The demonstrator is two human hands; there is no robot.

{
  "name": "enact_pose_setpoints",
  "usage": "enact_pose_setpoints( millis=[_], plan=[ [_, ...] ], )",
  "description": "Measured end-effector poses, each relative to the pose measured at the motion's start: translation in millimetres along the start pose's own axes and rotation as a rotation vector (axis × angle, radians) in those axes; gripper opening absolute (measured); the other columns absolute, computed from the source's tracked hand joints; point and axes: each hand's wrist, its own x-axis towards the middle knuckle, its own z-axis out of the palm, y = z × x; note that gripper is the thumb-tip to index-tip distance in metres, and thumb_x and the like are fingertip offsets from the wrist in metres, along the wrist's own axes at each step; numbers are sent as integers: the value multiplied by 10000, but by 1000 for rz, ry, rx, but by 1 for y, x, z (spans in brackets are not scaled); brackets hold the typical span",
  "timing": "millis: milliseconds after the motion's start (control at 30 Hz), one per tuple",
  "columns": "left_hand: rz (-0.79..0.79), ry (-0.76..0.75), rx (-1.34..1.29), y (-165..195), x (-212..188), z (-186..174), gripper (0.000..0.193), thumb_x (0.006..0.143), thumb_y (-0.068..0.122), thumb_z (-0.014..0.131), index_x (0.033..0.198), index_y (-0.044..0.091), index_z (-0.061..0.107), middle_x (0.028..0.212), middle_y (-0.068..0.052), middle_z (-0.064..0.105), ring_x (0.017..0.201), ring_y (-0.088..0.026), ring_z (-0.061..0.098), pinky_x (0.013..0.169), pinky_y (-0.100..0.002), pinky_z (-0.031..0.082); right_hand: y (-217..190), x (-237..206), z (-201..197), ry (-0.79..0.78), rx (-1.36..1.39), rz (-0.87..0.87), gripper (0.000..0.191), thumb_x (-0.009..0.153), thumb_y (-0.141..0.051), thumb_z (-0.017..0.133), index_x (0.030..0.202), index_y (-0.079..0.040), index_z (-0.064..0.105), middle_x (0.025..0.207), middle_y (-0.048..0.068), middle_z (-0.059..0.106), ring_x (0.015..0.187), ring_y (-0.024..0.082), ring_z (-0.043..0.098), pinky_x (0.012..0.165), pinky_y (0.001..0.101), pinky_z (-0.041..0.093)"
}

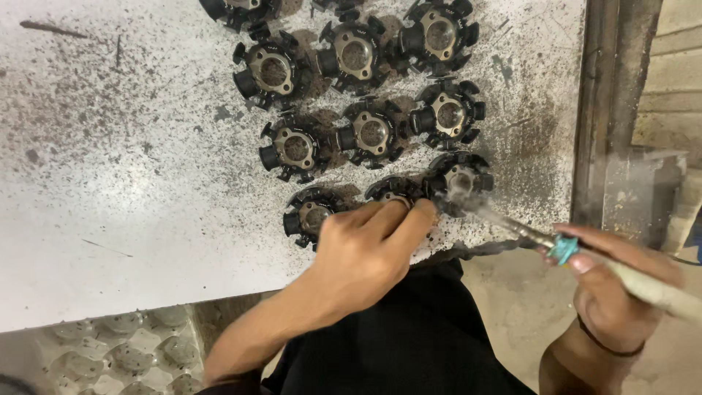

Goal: The person solders wire leads onto black motor components at a workbench, using a soldering iron on each part in turn. They test the parts with red meter probes, arrange finished components in rows on the bench, and place them into a plastic tray.

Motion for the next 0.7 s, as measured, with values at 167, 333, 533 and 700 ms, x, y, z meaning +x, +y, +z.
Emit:
enact_pose_setpoints(
  millis=[167, 333, 533, 700],
  plan=[
    [144, 261, 159, -12, 32, -25, 286, 892, 35, 761, 1158, -18, 670, 974, -57, 639, 819, -180, 600, 591, -315, 544, 40, -18, 11, 256, 262, 7, 293, 1022, -102, 687, 1109, 176, 655, 975, 239, 701, 748, 276, 710, 710, 360, 627],
    [-11, 78, 152, -47, 42, 25, 306, 805, 12, 718, 1110, 10, 697, 1034, -108, 580, 864, -223, 657, 554, -341, 551, 43, -3, 25, 275, 49, -139, 326, 999, -134, 708, 1113, 161, 629, 1009, 246, 704, 769, 288, 730, 735, 363, 649],
    [-16, 75, 127, -65, 32, 47, 266, 767, -16, 702, 1033, -9, 720, 1031, -115, 592, 839, -232, 664, 575, -337, 575, 40, 19, 27, 203, 20, -107, 354, 1034, -150, 737, 1140, 183, 681, 960, 241, 706, 758, 272, 736, 726, 335, 640],
    [-4, 87, 130, -69, 39, 59, 201, 750, -29, 709, 949, -9, 731, 999, -128, 614, 818, -226, 670, 537, -328, 564, 21, 39, 33, 142, -95, -63, 362, 1022, -184, 738, 1150, 151, 686, 906, 202, 707, 758, 236, 743, 701, 295, 633]
  ],
)
